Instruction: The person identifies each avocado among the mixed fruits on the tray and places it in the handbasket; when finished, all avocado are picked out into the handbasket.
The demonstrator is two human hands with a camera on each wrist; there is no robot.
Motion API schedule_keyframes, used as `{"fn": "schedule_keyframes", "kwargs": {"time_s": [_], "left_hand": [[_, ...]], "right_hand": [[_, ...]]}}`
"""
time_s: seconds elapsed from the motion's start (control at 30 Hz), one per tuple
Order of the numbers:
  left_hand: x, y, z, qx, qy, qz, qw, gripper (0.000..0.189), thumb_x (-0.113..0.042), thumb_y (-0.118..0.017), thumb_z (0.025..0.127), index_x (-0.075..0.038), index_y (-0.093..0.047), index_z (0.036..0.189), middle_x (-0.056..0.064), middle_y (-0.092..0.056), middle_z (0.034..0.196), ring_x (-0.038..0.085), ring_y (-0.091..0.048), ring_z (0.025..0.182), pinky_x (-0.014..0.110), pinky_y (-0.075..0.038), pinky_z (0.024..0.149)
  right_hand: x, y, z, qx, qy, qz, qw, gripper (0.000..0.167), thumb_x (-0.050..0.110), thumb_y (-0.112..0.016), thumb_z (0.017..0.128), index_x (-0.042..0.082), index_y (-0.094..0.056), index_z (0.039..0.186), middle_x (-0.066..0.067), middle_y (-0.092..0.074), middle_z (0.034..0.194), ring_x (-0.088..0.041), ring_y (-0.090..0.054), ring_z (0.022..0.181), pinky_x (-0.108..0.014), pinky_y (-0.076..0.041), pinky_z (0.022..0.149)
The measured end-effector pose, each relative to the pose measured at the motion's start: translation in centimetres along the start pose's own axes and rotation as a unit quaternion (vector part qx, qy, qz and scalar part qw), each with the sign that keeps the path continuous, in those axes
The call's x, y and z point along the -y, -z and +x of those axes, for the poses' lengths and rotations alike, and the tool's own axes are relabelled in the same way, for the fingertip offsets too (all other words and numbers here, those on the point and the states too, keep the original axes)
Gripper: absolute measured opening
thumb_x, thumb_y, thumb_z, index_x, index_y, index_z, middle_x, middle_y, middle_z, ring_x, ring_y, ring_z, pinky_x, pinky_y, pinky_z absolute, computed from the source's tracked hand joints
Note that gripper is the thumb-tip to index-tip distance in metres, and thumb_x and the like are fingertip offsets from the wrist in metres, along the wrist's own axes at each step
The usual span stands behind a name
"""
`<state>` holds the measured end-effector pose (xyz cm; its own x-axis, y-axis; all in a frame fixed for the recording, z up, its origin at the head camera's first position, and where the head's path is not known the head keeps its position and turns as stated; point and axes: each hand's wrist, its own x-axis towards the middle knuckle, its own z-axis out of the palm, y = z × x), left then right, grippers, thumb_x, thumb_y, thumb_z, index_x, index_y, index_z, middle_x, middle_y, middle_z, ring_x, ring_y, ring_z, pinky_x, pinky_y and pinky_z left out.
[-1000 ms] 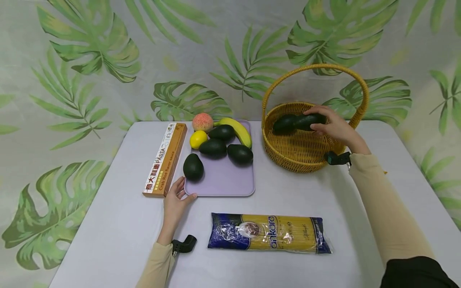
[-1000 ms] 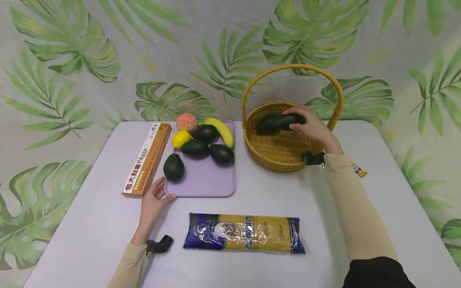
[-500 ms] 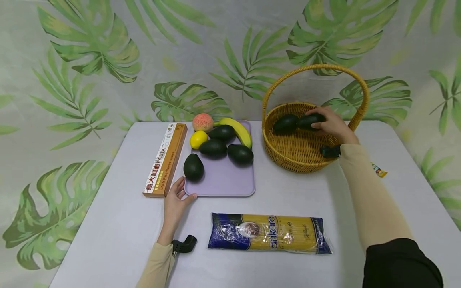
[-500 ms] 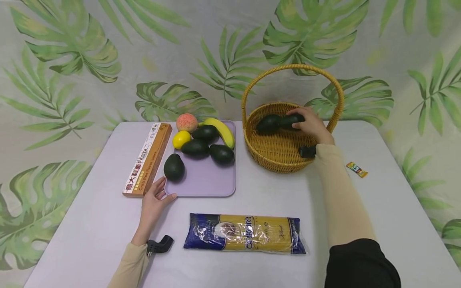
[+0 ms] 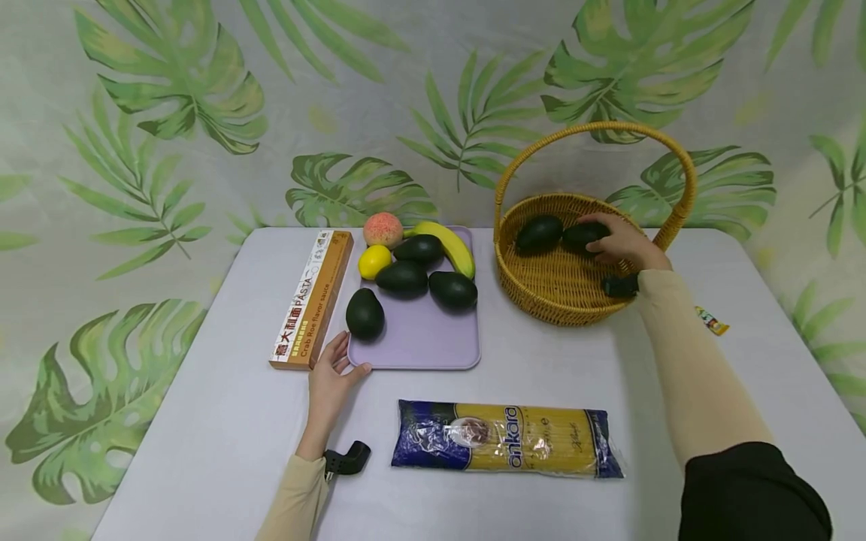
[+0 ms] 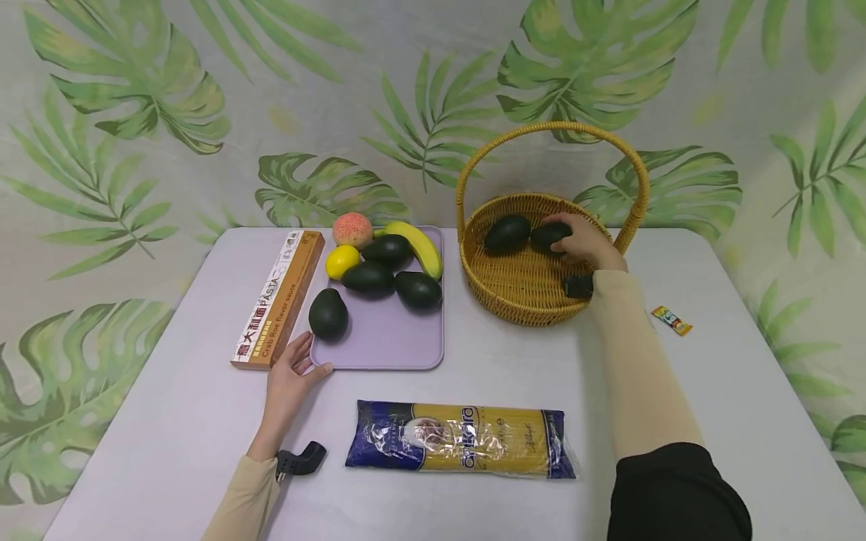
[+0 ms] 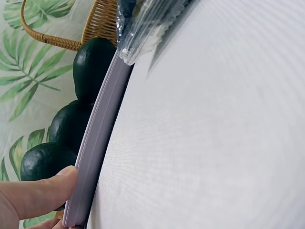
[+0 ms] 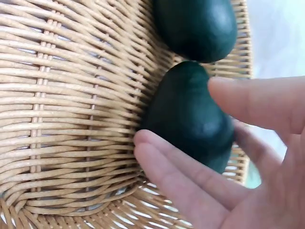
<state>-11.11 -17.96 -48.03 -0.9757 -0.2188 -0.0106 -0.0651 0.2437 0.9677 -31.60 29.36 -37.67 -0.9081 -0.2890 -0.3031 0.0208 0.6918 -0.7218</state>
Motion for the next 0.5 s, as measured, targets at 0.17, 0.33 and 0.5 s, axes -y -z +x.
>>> {"fn": "schedule_keyframes", "kwargs": {"time_s": [0.17,0.33,0.5], "left_hand": [[0.1,0.0,0.1,0.000,0.000,-0.004,1.0000,0.072,0.010,-0.073,0.077,0.008,-0.038,0.141,0.028,-0.044,0.139,0.040,-0.051,0.119,0.037,-0.044,0.097],[0.0,0.0,0.0,0.001,0.000,-0.005,1.0000,0.072,0.010,-0.073,0.077,0.009,-0.038,0.141,0.029,-0.043,0.139,0.041,-0.051,0.120,0.037,-0.043,0.097],[-0.1,0.0,0.0,0.002,-0.001,0.002,1.0000,0.073,0.009,-0.073,0.077,0.009,-0.037,0.141,0.029,-0.043,0.139,0.041,-0.050,0.120,0.037,-0.043,0.097]], "right_hand": [[0.6,-0.1,-1.0,-0.015,0.012,0.018,0.9996,0.057,0.010,-0.050,0.099,0.003,-0.024,0.149,-0.030,-0.015,0.152,-0.043,-0.058,0.101,-0.046,-0.054,0.079],[2.0,-0.8,-2.5,-0.043,0.062,0.064,0.9951,0.053,0.019,-0.050,0.100,0.002,-0.030,0.147,-0.026,-0.028,0.148,-0.034,-0.063,0.098,-0.037,-0.056,0.076],[4.7,-3.2,-3.7,-0.045,0.122,0.105,0.9859,0.049,0.026,-0.054,0.099,0.004,-0.042,0.141,-0.022,-0.043,0.137,-0.025,-0.065,0.093,-0.030,-0.055,0.074]]}}
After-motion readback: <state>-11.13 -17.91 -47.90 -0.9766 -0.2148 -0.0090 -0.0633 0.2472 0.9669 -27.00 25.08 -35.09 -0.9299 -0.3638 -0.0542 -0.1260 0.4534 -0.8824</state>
